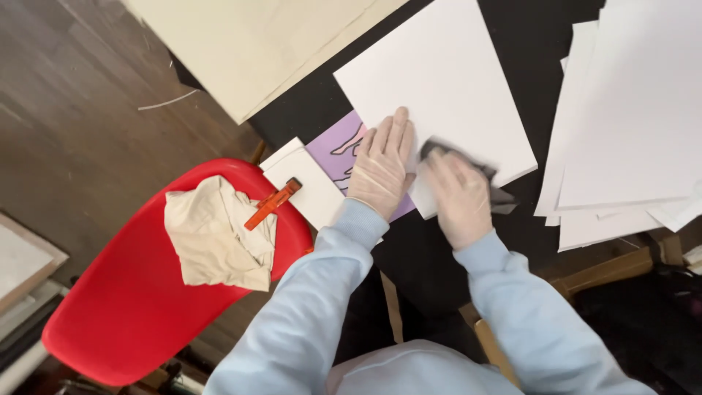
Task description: Mounting an art print onto a backing board using clamps and a smoothing tool to ensure it is flat.
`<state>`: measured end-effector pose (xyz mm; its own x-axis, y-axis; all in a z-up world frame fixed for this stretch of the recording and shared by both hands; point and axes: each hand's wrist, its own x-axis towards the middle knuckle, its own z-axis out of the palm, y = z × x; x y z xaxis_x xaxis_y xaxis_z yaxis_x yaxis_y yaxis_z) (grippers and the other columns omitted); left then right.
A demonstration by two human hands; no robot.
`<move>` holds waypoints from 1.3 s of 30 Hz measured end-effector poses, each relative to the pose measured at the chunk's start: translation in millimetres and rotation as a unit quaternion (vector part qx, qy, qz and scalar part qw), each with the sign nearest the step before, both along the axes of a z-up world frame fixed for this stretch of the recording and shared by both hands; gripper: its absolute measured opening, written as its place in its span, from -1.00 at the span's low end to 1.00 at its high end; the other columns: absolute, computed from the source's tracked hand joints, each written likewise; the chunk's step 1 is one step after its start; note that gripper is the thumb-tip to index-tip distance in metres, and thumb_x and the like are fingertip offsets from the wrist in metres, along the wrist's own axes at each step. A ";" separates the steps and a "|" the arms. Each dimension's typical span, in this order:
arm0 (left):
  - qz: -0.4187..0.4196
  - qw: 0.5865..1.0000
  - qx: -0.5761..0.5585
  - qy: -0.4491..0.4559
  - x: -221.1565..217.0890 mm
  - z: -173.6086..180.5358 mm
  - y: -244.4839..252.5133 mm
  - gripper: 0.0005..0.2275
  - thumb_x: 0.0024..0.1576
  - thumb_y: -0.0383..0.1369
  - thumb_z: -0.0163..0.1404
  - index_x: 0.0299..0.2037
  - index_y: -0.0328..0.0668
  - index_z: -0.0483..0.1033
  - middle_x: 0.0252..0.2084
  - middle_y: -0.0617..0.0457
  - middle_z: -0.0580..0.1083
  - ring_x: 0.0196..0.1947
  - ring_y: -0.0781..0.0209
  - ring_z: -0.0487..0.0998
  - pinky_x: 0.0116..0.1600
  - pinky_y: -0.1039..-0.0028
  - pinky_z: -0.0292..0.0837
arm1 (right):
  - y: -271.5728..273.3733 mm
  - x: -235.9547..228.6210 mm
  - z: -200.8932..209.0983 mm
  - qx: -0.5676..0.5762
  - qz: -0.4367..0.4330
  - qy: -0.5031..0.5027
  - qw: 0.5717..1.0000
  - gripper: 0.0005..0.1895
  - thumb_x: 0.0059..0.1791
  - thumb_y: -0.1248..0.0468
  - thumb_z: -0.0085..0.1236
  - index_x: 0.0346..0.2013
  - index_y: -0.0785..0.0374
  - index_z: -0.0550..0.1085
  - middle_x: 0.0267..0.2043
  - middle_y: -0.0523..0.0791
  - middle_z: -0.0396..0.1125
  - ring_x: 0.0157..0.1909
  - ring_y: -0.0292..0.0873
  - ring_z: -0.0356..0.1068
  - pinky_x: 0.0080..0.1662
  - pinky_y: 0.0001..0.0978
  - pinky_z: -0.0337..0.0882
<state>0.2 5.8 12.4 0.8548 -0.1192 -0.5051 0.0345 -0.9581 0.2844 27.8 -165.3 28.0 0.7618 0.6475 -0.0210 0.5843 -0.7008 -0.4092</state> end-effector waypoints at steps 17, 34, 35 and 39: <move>0.008 1.000 0.009 -0.005 0.5 -1.7 -2.9 -0.16 0.02 -0.10 0.19 0.43 -0.37 0.05 0.52 -0.18 -0.03 0.46 -0.05 0.08 0.45 0.21 0.04 | -30.9 -27.5 -7.5 0.050 -0.003 -0.011 0.999 -0.70 -0.11 0.54 0.12 -0.08 0.40 0.54 0.05 0.08 0.42 0.11 0.17 0.44 0.13 0.02 0.47; -0.024 1.000 0.010 0.005 4.6 4.1 -1.9 -0.19 0.08 -0.05 0.09 0.46 -0.34 0.03 0.54 -0.14 -0.06 0.48 -0.01 0.06 0.47 0.22 0.03 | 31.7 47.1 -23.5 0.028 -0.092 -0.017 0.995 -0.60 0.02 0.50 0.05 0.15 0.33 0.54 0.33 0.03 0.33 0.32 0.19 0.26 0.29 0.04 0.30; -0.021 1.000 0.017 0.007 -0.9 -2.5 -1.1 -0.19 0.08 -0.05 0.09 0.46 -0.34 0.03 0.54 -0.14 -0.06 0.48 -0.01 0.06 0.47 0.22 0.03 | 40.2 50.4 -25.8 0.034 -0.089 -0.014 0.995 -0.60 0.02 0.50 0.05 0.15 0.33 0.54 0.33 0.03 0.33 0.32 0.19 0.26 0.29 0.04 0.30; -0.017 0.999 0.010 -0.035 -2.5 -11.3 -9.0 -0.22 0.11 -0.07 0.08 0.46 -0.35 0.04 0.54 -0.14 -0.02 0.49 -0.01 0.08 0.49 0.21 0.03 | 48.0 66.6 -26.2 0.028 -0.024 0.022 0.999 -0.67 0.09 0.47 0.10 0.16 0.31 0.51 0.33 -0.01 0.32 0.33 0.10 0.28 0.27 -0.07 0.35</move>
<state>-2.3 -3.3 1.1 0.8837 -0.1390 -0.4469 -0.0169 -0.9637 0.2664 94.4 -117.3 1.7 0.7915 0.6109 -0.0205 0.5306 -0.7034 -0.4730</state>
